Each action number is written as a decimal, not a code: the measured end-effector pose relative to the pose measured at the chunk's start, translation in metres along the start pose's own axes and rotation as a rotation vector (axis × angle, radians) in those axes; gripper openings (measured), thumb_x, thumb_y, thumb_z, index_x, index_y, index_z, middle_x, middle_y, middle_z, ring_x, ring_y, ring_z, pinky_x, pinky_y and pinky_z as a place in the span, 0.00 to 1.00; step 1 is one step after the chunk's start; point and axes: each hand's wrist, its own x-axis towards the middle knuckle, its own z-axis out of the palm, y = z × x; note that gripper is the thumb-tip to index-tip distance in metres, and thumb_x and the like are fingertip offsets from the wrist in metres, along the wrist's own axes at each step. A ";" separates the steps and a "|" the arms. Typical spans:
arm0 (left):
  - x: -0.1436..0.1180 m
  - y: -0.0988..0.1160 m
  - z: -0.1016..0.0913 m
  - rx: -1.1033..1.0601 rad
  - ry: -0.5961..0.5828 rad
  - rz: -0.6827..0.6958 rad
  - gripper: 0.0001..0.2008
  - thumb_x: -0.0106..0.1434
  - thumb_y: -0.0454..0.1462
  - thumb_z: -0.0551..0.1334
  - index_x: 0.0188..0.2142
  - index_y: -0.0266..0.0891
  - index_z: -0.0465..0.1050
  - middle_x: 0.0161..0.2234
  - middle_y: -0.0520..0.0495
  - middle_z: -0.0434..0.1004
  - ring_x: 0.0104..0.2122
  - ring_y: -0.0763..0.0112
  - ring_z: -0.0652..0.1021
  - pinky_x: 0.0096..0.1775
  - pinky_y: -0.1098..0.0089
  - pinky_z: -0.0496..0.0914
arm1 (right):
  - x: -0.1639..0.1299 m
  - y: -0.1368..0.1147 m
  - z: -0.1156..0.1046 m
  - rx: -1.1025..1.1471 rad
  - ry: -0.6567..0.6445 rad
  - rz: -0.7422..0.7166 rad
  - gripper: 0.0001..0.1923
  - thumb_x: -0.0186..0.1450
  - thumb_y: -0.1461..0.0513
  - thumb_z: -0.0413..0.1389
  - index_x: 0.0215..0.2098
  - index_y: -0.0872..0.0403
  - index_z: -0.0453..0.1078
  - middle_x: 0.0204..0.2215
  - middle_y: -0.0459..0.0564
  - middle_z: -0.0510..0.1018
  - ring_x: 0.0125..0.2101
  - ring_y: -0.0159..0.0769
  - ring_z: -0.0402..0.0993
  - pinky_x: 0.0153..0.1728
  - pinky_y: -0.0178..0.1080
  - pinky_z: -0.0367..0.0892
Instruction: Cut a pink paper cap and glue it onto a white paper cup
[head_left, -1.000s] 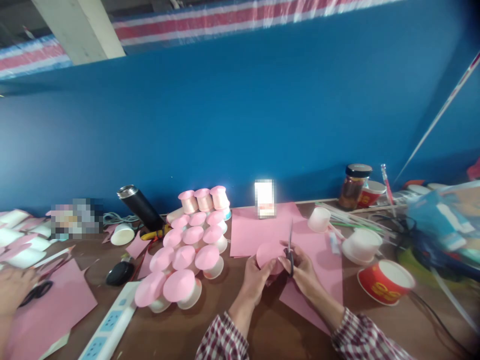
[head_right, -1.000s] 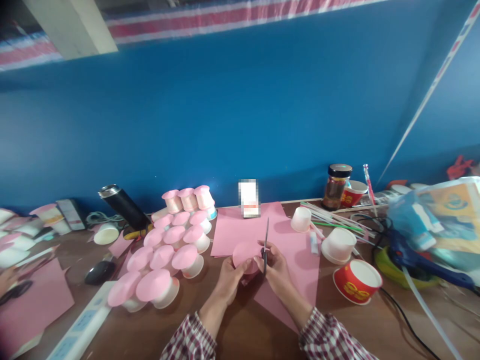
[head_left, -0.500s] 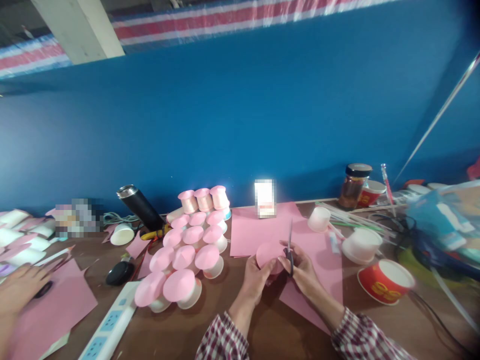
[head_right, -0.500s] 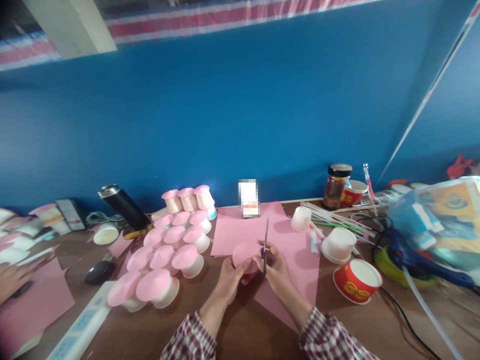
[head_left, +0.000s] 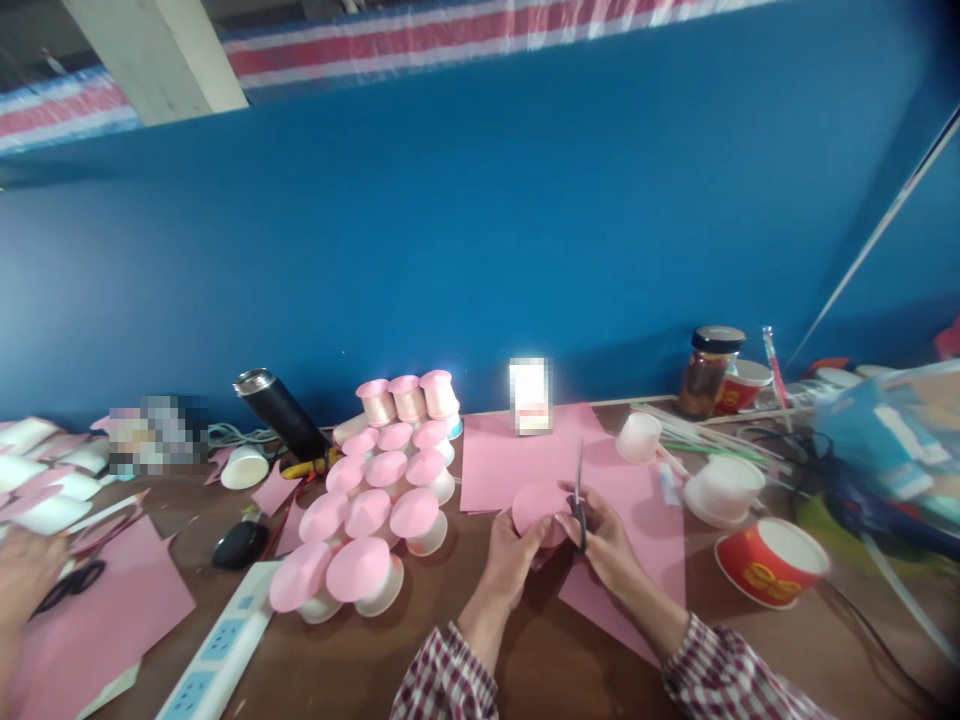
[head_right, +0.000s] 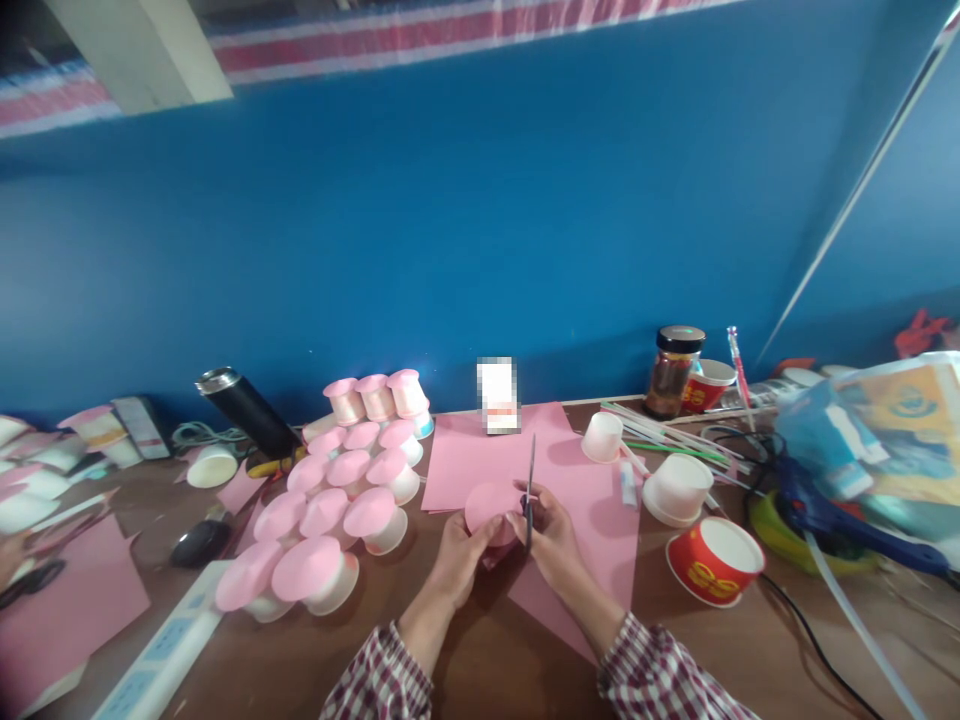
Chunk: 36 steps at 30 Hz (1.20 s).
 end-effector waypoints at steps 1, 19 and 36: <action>0.000 0.000 0.000 -0.001 -0.002 -0.002 0.26 0.43 0.47 0.71 0.36 0.28 0.76 0.20 0.44 0.75 0.23 0.67 0.75 0.24 0.71 0.69 | 0.000 0.000 0.000 0.000 0.001 0.000 0.26 0.47 0.60 0.68 0.43 0.53 0.69 0.24 0.40 0.67 0.23 0.26 0.62 0.23 0.29 0.60; 0.000 -0.002 -0.002 0.019 -0.047 0.008 0.24 0.48 0.46 0.69 0.37 0.28 0.76 0.22 0.45 0.75 0.19 0.74 0.71 0.21 0.74 0.65 | 0.001 0.004 -0.002 -0.006 -0.040 -0.020 0.26 0.49 0.61 0.68 0.44 0.53 0.68 0.24 0.40 0.67 0.23 0.27 0.63 0.24 0.30 0.62; 0.001 -0.004 -0.001 -0.039 0.037 0.025 0.24 0.44 0.46 0.71 0.35 0.27 0.76 0.27 0.40 0.78 0.24 0.68 0.76 0.25 0.73 0.69 | -0.002 0.001 0.000 -0.031 -0.058 -0.006 0.26 0.48 0.57 0.67 0.44 0.52 0.67 0.24 0.41 0.69 0.24 0.29 0.66 0.25 0.31 0.64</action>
